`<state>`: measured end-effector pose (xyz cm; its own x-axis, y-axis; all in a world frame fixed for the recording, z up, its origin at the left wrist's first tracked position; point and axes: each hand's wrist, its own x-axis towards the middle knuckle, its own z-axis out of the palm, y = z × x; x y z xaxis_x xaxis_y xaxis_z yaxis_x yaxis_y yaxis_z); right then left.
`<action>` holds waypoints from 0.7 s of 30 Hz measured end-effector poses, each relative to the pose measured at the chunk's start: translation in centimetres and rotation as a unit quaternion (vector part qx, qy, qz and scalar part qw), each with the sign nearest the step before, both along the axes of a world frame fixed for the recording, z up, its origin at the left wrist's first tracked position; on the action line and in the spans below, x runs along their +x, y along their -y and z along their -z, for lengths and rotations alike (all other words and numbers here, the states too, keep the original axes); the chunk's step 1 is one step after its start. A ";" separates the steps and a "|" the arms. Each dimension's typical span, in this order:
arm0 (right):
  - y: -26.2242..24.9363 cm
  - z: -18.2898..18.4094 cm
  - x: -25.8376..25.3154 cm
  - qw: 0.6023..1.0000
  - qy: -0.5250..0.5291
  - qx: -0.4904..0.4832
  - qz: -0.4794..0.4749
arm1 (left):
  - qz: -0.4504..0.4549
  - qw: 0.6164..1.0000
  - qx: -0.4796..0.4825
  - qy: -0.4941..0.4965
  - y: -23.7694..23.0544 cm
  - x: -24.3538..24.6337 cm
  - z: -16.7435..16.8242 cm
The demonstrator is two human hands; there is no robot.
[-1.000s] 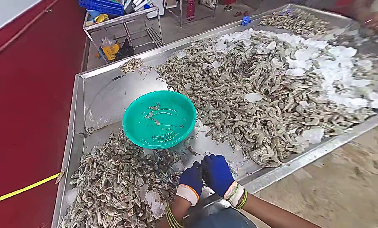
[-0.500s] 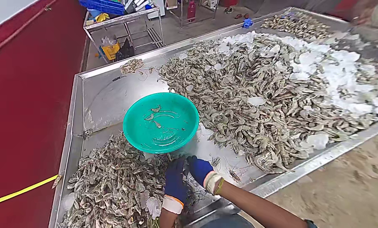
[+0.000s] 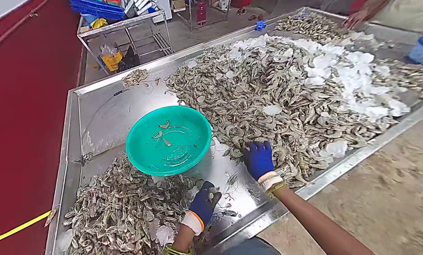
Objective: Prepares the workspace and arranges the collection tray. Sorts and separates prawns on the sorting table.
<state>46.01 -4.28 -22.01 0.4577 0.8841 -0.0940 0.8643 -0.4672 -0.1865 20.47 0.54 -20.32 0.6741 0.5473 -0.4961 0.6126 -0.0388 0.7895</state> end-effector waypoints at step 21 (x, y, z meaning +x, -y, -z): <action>3.2 -1.4 -6.8 0.993 -0.058 -0.100 -0.027 | 0.034 0.993 -0.113 0.018 1.1 1.9 -0.2</action>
